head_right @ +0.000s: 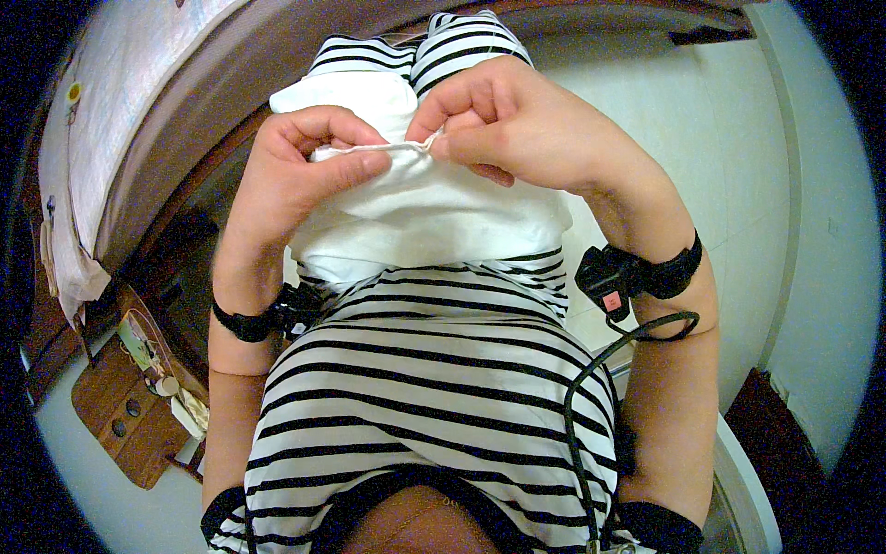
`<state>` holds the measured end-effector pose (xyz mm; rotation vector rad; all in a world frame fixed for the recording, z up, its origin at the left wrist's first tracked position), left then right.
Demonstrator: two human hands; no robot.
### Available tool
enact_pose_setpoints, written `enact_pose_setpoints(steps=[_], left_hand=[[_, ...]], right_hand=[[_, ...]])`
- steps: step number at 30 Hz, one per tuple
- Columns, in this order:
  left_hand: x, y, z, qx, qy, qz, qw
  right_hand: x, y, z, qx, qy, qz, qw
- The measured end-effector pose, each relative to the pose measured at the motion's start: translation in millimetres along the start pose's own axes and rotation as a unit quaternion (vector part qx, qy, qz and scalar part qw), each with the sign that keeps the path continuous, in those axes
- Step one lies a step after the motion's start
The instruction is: The person is sewing a white cloth together using a needle and thread, pulling the thread through the fabric repeatedly.
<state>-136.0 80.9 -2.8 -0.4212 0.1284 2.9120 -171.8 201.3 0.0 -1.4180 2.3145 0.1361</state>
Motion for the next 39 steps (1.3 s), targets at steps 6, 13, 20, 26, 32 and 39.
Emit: enact_pose_setpoints(steps=[6, 13, 20, 26, 32, 39], left_hand=[[-7, 9, 6, 0.055, -0.030, 0.021, 0.998], [-21, 23, 18, 0.114, -0.017, 0.025, 0.993], [-40, 23, 59, 0.264, -0.221, 0.088, 0.935], [-47, 19, 68, 0.346, -0.247, 0.117, 0.897], [-45, 21, 66, 0.304, -0.239, 0.129, 0.913], [-45, 15, 79, 0.372, -0.246, 0.124, 0.886]], right_hand=[[-6, 1, -3, -0.022, 0.005, -0.005, 1.000], [-22, 0, -16, -0.062, 0.039, 0.043, 0.996], [-37, -8, -32, -0.119, 0.056, 0.065, 0.989], [-44, -11, -34, -0.135, 0.081, 0.078, 0.984], [-46, -9, -35, -0.151, 0.080, 0.070, 0.983], [-42, -5, -33, -0.163, 0.155, 0.056, 0.973]])
Point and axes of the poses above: each hand's wrist, its own x-axis towards the middle knuckle, its own y-axis out of the back of the hand, z = x × y, the point moved 10 cm from there along x, towards the middle knuckle, and after that the axes turned 2 degrees about -z, right-handed, at the moved point
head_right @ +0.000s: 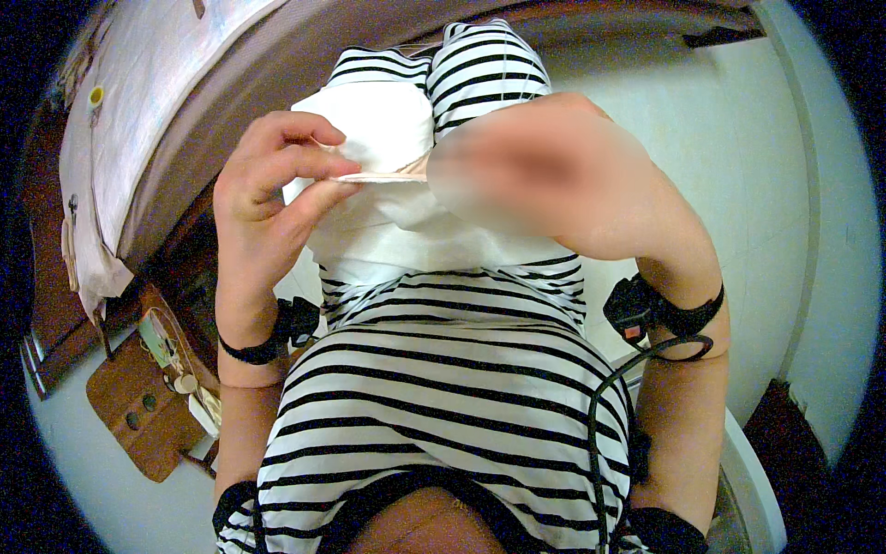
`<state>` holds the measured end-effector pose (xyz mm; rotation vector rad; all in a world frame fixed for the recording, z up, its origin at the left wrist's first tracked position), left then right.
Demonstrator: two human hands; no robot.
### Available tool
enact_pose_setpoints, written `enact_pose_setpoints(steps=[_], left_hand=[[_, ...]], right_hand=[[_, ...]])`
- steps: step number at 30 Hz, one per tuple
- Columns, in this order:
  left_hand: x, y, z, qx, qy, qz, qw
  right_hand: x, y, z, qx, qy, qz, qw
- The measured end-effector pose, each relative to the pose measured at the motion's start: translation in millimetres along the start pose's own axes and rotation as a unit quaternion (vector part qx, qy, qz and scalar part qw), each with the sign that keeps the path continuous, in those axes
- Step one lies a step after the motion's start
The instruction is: The person is sewing a white cloth together using a needle and thread, pulling the thread through the fabric repeatedly.
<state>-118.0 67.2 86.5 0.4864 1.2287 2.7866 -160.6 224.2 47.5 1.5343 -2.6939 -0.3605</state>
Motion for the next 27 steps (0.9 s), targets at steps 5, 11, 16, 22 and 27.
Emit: enact_pose_setpoints(steps=[5, 11, 16, 22, 27], left_hand=[[-7, -10, -15, -0.105, 0.138, -0.034, 0.984], [-10, -32, -31, -0.219, 0.173, -0.112, 0.954], [-10, -49, -34, -0.282, 0.208, -0.158, 0.923], [-12, -53, -42, -0.366, 0.301, -0.137, 0.870], [-10, -58, -39, -0.329, 0.235, -0.197, 0.893]], right_hand=[[-1, -5, 14, 0.099, -0.092, 0.003, 0.991], [0, -7, 7, 0.138, -0.109, -0.033, 0.984], [2, -8, 9, 0.141, -0.105, -0.027, 0.984], [1, -10, 9, 0.148, -0.119, -0.028, 0.981], [1, -10, 8, 0.124, -0.110, -0.033, 0.986]])
Point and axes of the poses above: each hand's wrist, its own x-axis towards the middle knuckle, its own y-axis out of the back of the hand, z = x × y, the point moved 10 cm from there along x, towards the middle knuckle, and after that the axes turned 2 degrees about -z, right-handed, at the moved point
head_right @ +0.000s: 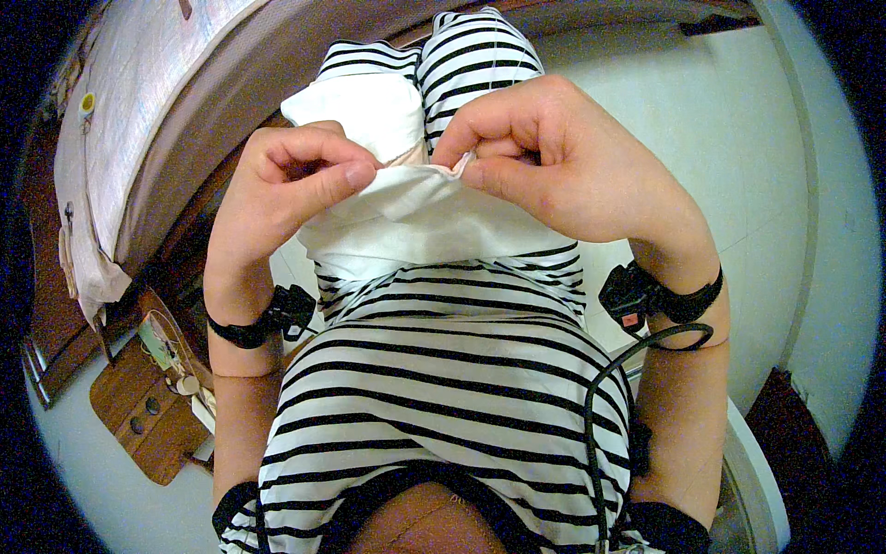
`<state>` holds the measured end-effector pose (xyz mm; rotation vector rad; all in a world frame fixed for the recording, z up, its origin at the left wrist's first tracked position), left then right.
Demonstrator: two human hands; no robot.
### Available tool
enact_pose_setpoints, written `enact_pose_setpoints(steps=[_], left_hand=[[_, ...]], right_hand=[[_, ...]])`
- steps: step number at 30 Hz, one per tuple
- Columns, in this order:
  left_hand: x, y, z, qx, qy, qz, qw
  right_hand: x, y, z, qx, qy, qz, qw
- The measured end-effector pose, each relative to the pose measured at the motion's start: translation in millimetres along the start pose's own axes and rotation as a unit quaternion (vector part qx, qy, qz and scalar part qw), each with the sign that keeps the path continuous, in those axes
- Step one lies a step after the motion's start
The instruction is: The person is sewing a white cloth together using a needle and thread, pulling the thread through the fabric repeatedly.
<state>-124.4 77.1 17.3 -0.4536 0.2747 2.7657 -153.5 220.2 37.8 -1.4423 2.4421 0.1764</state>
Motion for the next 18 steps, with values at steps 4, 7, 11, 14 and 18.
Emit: enact_pose_setpoints(steps=[4, 7, 11, 14, 18], left_hand=[[1, -4, 11, 0.021, -0.027, -0.018, 0.999], [0, -4, 12, 0.033, -0.031, -0.020, 0.999], [-2, 4, 12, 0.074, -0.044, 0.031, 0.996], [-6, 3, 22, 0.141, -0.085, 0.070, 0.984], [-17, 2, 41, 0.193, -0.181, 0.126, 0.956]], right_hand=[[-1, -1, 0, 0.005, 0.000, 0.008, 1.000], [-2, 0, 0, 0.004, 0.002, 0.011, 1.000], [-3, 1, 5, -0.003, 0.005, 0.017, 1.000], [-4, 2, 5, -0.016, 0.001, 0.022, 1.000], [-7, 1, -3, -0.048, 0.007, 0.026, 0.998]])
Point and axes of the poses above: each hand's wrist, its own x-axis towards the middle knuckle, its own y-axis out of the back of the hand, z = x × y, the point moved 10 cm from there along x, towards the middle knuckle, and after that the axes turned 2 degrees about -z, right-handed, at the moved point
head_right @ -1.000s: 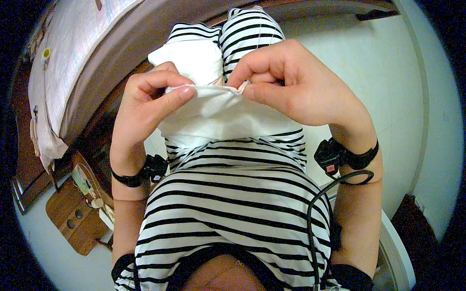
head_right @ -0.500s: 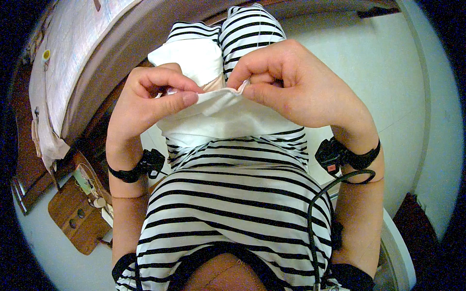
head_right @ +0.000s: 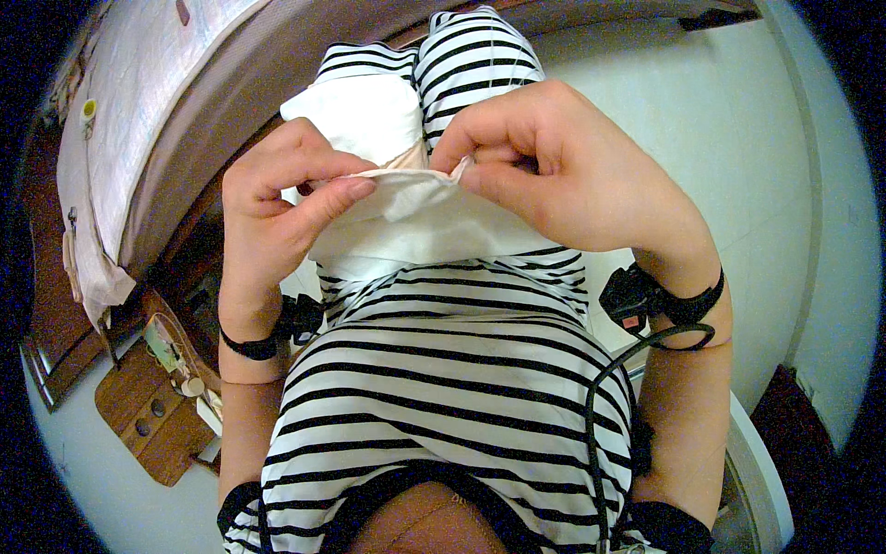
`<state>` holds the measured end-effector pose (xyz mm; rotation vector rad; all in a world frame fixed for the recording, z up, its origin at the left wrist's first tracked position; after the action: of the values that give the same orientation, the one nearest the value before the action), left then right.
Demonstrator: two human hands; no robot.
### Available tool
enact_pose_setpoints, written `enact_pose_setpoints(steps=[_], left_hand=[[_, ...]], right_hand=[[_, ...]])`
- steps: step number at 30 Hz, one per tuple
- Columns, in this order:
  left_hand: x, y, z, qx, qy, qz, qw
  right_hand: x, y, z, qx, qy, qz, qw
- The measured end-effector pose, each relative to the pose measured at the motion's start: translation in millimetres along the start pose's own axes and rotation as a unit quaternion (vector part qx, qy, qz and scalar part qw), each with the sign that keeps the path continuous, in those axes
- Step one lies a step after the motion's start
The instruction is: The person is sewing a white cloth together using a needle and thread, pulling the thread through the fabric repeatedly.
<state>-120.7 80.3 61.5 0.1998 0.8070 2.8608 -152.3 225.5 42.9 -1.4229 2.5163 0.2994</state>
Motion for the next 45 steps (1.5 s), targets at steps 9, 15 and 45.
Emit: enact_pose_setpoints(steps=[9, 15, 45], left_hand=[[-10, 8, 13, 0.024, -0.062, 0.069, 0.995], [-9, 6, 7, -0.019, -0.048, 0.058, 0.997], [-3, -8, -20, -0.113, 0.039, -0.029, 0.992]], right_hand=[[-2, -3, -5, -0.042, 0.058, 0.015, 0.997], [-1, -5, -6, -0.036, 0.060, 0.016, 0.997], [9, -2, 0, -0.007, 0.080, -0.018, 0.997]])
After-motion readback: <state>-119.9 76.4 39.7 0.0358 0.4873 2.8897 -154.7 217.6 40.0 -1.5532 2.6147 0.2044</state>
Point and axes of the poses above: each hand's wrist, its own x-axis towards the middle knuckle, its own y-axis out of the back of the hand, z = x × y, the point moved 10 cm from there along x, towards the middle knuckle, and after that the axes turned 2 degrees about -z, right-handed, at the moved point
